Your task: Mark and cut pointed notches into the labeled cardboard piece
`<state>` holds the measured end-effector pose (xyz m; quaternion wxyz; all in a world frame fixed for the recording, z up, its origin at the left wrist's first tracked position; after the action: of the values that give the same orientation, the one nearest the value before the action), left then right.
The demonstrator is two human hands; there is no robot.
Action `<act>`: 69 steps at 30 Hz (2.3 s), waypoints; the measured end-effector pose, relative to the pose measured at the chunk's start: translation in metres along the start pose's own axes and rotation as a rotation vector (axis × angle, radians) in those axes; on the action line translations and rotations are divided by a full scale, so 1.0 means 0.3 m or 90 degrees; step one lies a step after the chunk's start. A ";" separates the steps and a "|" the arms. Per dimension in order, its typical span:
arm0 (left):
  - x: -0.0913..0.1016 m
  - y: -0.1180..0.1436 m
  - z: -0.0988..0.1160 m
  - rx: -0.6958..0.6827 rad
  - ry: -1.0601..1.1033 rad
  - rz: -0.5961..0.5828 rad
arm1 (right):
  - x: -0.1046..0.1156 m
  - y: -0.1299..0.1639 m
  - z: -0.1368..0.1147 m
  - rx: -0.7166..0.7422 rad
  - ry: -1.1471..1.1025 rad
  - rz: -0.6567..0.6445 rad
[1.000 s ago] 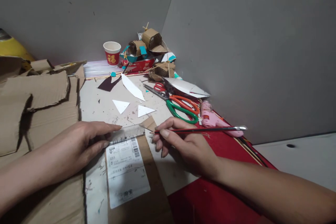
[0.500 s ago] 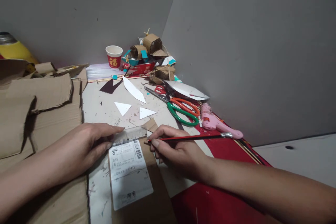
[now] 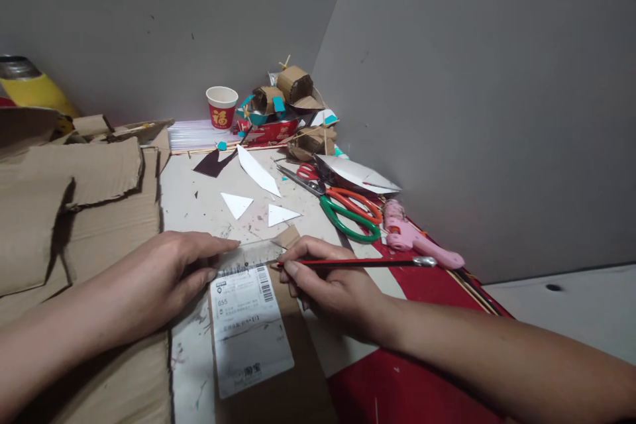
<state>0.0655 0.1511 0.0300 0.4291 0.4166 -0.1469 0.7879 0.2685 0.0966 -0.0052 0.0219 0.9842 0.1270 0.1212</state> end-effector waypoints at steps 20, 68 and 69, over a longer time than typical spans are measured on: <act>0.001 -0.005 0.007 -0.011 0.000 0.017 | -0.010 -0.017 -0.046 0.056 0.132 -0.019; -0.007 -0.010 0.012 -0.057 -0.031 0.030 | -0.008 -0.028 -0.038 0.106 0.132 -0.030; -0.008 -0.009 0.013 -0.061 -0.032 0.031 | -0.007 -0.029 -0.039 0.106 0.137 -0.027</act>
<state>0.0704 0.1490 0.0301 0.4257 0.4115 -0.2051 0.7793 0.2615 0.1045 0.0052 -0.0707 0.9611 0.1592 0.2144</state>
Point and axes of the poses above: each hand's wrist, its own y-axis away from the middle knuckle, its own x-axis out of the back of the hand, z = x × y, the point moved 5 cm from there along -y, towards the middle knuckle, and after that the axes turned 7 degrees about -z, right-handed, at the moved point
